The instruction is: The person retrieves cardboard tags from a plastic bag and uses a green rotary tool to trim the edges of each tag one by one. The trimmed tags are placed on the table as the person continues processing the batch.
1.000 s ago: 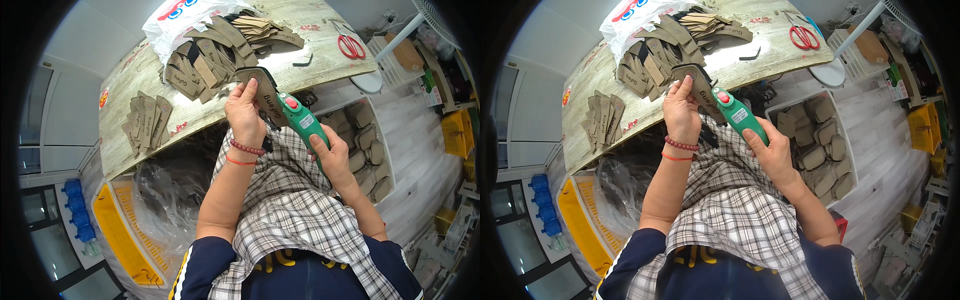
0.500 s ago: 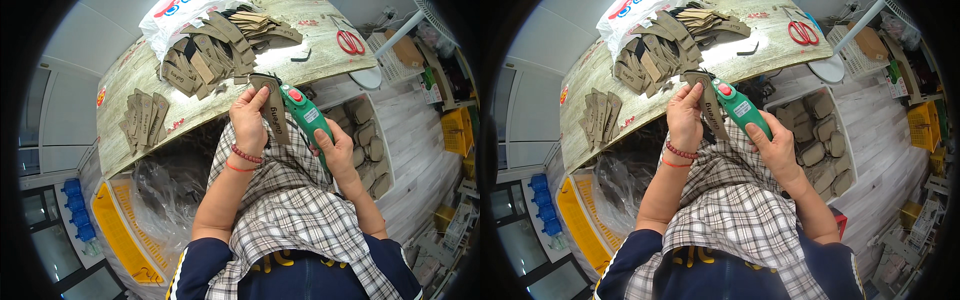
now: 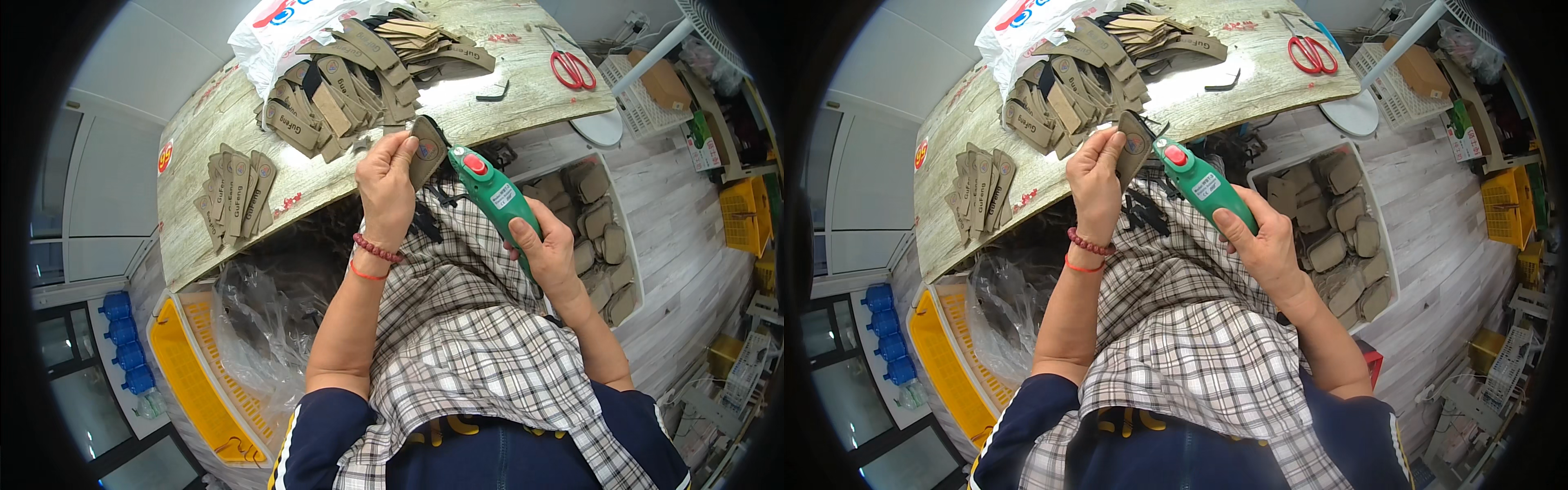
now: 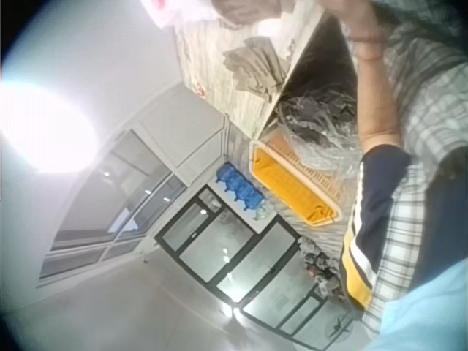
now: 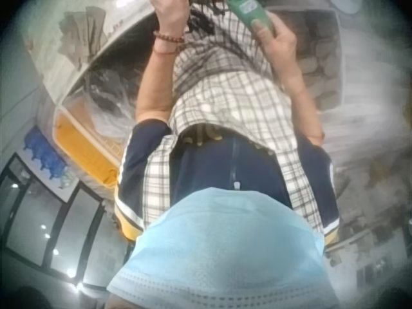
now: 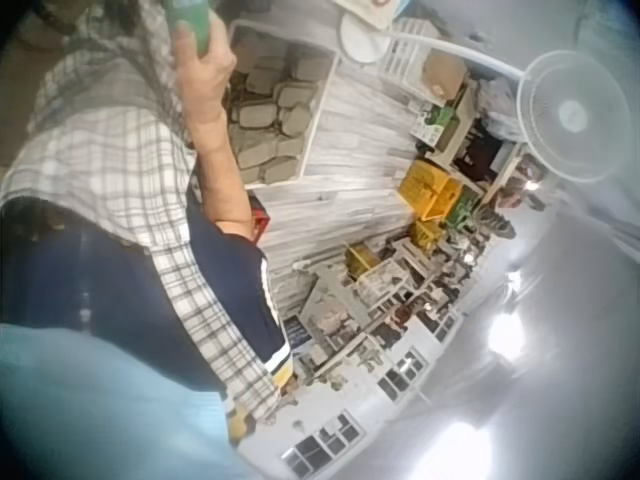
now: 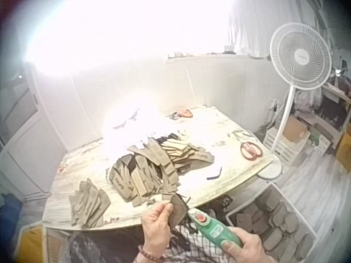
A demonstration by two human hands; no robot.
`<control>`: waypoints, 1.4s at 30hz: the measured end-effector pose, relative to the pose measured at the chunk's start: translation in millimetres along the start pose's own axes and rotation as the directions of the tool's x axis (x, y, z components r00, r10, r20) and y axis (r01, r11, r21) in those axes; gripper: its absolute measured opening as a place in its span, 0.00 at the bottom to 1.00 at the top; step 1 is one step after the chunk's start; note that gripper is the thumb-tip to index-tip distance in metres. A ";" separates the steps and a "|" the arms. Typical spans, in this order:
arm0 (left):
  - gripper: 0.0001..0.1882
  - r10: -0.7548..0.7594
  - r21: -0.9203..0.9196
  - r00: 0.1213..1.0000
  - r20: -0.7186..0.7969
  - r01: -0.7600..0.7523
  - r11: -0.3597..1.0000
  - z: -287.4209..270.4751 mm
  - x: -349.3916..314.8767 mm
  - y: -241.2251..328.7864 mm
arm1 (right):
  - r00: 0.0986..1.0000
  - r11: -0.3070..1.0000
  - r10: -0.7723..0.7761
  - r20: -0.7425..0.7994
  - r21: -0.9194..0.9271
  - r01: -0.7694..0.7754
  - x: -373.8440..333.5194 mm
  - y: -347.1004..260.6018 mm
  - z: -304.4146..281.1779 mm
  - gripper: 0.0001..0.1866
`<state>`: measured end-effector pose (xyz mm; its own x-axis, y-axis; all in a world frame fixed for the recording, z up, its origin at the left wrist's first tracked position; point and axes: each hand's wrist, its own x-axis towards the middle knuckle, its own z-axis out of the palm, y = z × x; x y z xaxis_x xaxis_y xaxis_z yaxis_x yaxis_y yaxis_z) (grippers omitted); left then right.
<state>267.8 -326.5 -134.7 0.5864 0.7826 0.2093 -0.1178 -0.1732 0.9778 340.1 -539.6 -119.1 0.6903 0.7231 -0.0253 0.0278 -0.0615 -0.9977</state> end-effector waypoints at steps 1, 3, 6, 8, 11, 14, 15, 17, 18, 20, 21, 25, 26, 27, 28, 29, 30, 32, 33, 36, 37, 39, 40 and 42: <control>0.08 0.012 0.040 1.000 0.024 -0.013 0.999 -1.7 -0.5 -0.5 | 1.000 1.000 -0.001 0.004 -0.001 0.001 0.7 -0.3 0.0 0.23; 0.08 0.011 0.067 0.998 0.069 -0.016 0.998 -2.4 -2.7 1.0 | 1.000 1.000 -0.003 -0.010 -0.001 0.003 1.9 -0.4 0.1 0.23; 0.08 0.002 0.064 0.991 0.131 -0.011 0.998 -2.7 -5.1 5.9 | 1.000 1.000 0.004 -0.018 -0.001 -0.004 4.0 -3.2 -0.3 0.23; 0.08 0.027 0.098 0.984 0.174 -0.045 0.994 -5.8 -4.5 5.9 | 1.000 1.000 0.005 -0.009 0.003 -0.005 5.3 -5.0 -1.3 0.23; 0.06 0.054 0.151 0.979 0.198 -0.085 0.985 -10.1 0.5 12.5 | 1.000 1.000 -0.003 0.014 0.010 0.003 6.6 -4.9 -4.5 0.23; 0.06 0.079 0.182 0.963 0.258 -0.129 0.975 -17.4 7.5 13.7 | 1.000 1.000 -0.007 0.025 0.013 0.007 6.8 -4.1 -6.1 0.23; 0.05 0.070 0.150 0.957 0.282 -0.117 0.982 -19.1 9.7 16.7 | 1.000 1.000 -0.011 0.027 0.018 0.010 6.7 -4.2 -6.3 0.23; 0.05 0.091 0.220 0.936 0.339 -0.173 0.960 -25.3 16.5 19.7 | 0.999 1.000 -0.020 0.034 0.010 0.020 6.6 -4.1 -7.1 0.23; 0.05 0.099 0.254 0.925 0.367 -0.202 0.946 -28.2 19.2 21.8 | 0.999 1.000 -0.026 0.040 -0.002 0.026 6.5 -3.9 -7.7 0.23; 0.05 0.129 0.306 0.899 0.419 -0.274 0.912 -32.7 23.3 26.0 | 0.999 1.000 -0.025 0.044 -0.016 0.026 6.2 -4.5 -7.7 0.22; 0.06 0.155 0.326 0.880 0.450 -0.323 0.888 -35.7 26.5 25.6 | 0.999 1.000 -0.018 0.042 -0.016 0.019 5.7 -5.7 -7.1 0.22; 0.07 0.147 0.394 0.806 0.574 -0.429 0.812 -41.8 30.1 36.4 | 0.997 1.000 0.000 0.073 -0.024 0.001 7.3 -4.5 -5.0 0.22; 0.07 0.115 0.376 0.845 0.522 -0.350 0.858 -46.2 29.7 36.6 | 0.998 1.000 0.000 0.056 -0.016 0.001 9.0 -3.8 -2.6 0.22; 0.07 0.080 0.351 0.879 0.469 -0.269 0.897 -51.5 27.2 35.0 | 0.999 1.000 -0.001 0.040 -0.009 0.001 8.5 -3.1 -0.2 0.21; 0.07 0.041 0.318 0.909 0.415 -0.187 0.929 -57.0 25.2 34.7 | 1.000 1.000 -0.001 0.025 -0.002 0.001 7.3 -2.1 1.7 0.21; 0.07 -0.045 0.285 0.966 0.256 -0.031 0.958 -72.9 26.0 39.1 | 1.000 0.999 0.021 0.023 0.044 -0.022 6.9 0.1 2.6 0.22; 0.07 -0.031 0.207 0.993 0.114 0.006 0.978 -91.1 33.7 33.3 | 0.999 0.999 0.032 0.024 0.035 -0.032 5.7 -1.1 -0.5 0.22; 0.08 -0.033 0.038 0.990 -0.140 0.039 0.999 -142.0 51.4 21.4 | 0.998 0.998 0.049 0.033 0.045 -0.050 4.9 3.9 -2.4 0.22; 0.09 -0.019 0.066 0.968 -0.250 0.037 0.997 -167.5 58.6 18.1 | 0.998 0.998 0.049 0.046 0.038 -0.051 5.4 6.4 -1.3 0.22; 0.12 0.438 0.878 0.827 -0.353 0.131 0.461 -210.1 76.9 -5.8 | 0.997 0.998 0.056 0.051 0.002 -0.056 6.4 7.3 4.1 0.21; 0.13 0.391 0.887 0.852 -0.348 0.165 0.431 -213.9 83.6 -14.3 | 0.997 0.998 0.061 0.049 -0.005 -0.061 6.6 7.1 6.4 0.21; 0.13 0.110 0.680 0.872 -0.476 0.286 0.676 -179.1 102.7 -13.9 | 0.997 0.997 0.078 0.030 0.000 -0.078 7.9 11.2 9.8 0.21; 0.17 0.034 0.656 0.883 -0.468 0.322 0.682 -169.7 111.1 -18.2 | 0.996 0.997 0.076 0.042 -0.005 -0.076 8.8 11.0 11.7 0.21; 0.23 -0.084 0.658 0.838 -0.540 0.482 0.579 -152.8 137.0 -32.1 | 0.995 0.996 0.081 0.053 -0.034 -0.080 9.0 8.0 13.7 0.21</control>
<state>229.5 -122.4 -136.0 0.0687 0.9928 0.0981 0.7415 -0.1166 0.6608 336.6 -524.1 -128.2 0.6508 0.7513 -0.1096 -0.0027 -0.1421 -0.9898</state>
